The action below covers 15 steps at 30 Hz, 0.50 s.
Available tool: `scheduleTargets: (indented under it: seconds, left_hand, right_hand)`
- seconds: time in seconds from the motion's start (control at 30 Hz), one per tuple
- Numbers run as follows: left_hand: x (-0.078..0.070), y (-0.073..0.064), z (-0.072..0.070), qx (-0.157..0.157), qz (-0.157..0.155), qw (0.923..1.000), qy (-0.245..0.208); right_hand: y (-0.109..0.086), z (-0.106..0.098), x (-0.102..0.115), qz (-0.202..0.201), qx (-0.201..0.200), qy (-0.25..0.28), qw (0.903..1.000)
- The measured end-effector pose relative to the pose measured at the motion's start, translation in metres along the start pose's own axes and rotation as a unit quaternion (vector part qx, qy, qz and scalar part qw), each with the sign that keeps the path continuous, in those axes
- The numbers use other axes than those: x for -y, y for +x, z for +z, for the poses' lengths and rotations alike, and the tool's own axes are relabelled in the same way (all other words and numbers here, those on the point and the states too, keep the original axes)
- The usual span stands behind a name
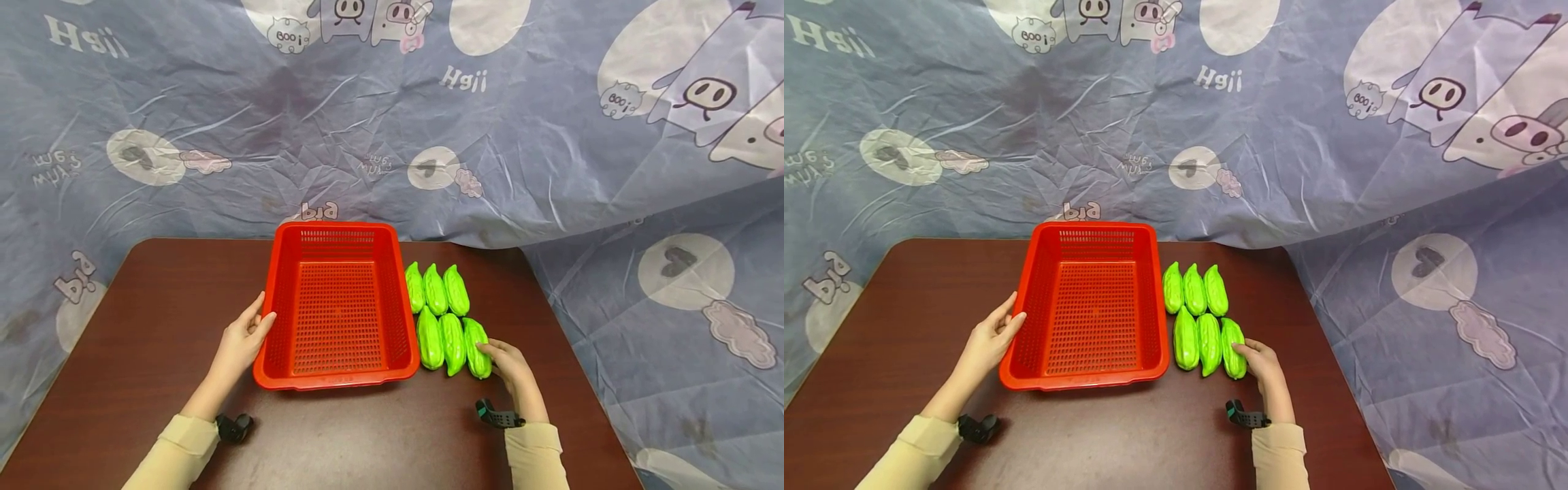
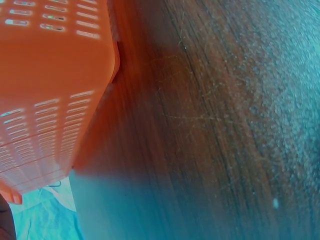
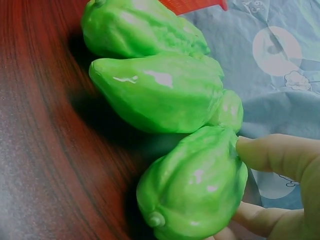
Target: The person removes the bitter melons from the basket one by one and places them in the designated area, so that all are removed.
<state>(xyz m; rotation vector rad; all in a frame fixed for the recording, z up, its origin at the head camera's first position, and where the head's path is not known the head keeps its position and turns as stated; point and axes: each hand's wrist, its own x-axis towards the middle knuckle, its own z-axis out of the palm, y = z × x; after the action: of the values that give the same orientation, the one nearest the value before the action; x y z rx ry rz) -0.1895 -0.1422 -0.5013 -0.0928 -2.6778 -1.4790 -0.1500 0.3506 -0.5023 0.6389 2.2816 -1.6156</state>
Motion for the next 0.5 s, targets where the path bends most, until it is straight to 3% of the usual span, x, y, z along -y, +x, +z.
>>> scheduleTargets:
  seconds: [0.5]
  left_hand:
    - [-0.0016, 0.0014, -0.0019, 0.011, 0.0, 0.9996, 0.026]
  right_hand:
    - [0.0006, 0.0011, -0.0016, -0.007, 0.0, 0.008, 0.9999]
